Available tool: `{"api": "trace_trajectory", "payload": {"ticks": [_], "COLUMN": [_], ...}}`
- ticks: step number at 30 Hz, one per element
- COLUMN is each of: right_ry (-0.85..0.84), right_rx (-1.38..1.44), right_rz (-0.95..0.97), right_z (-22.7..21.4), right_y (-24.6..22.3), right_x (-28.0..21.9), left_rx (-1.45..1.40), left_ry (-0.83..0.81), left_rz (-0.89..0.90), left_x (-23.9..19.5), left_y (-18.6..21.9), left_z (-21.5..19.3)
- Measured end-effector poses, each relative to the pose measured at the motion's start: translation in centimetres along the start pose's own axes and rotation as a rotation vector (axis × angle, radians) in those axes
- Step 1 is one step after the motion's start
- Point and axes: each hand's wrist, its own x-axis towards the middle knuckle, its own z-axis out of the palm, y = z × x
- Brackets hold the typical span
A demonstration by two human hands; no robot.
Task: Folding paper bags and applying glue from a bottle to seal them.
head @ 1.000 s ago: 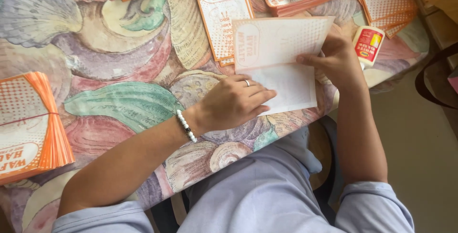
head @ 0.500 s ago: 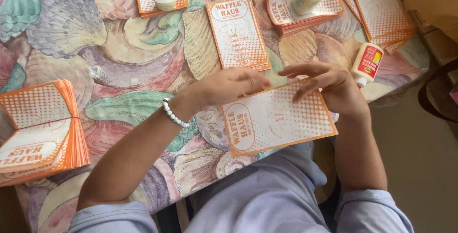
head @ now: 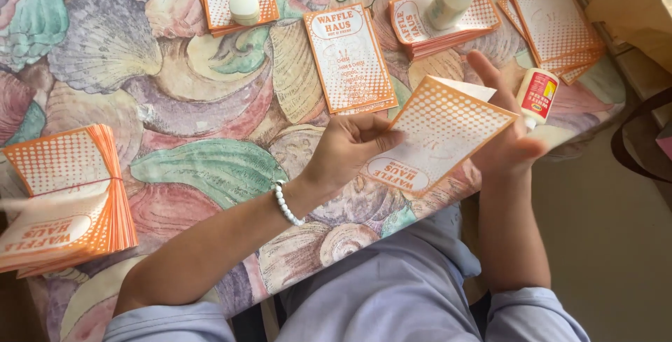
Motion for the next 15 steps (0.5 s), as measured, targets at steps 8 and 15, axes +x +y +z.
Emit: {"api": "trace_trajectory", "payload": {"ticks": [8, 15], "right_ry": [0.636, 0.525], "right_rx": [-0.846, -0.772], "right_rz": [-0.114, -0.151], "right_z": [6.0, 8.0], "right_y": [-0.9, -1.2], "right_x": [0.5, -0.4], "left_rx": [0.165, 0.541], "left_ry": [0.098, 0.141], "left_rz": [0.215, 0.509], "left_x": [-1.1, -2.1], "left_y": [2.9, 6.3], "left_z": [1.1, 2.7]}}
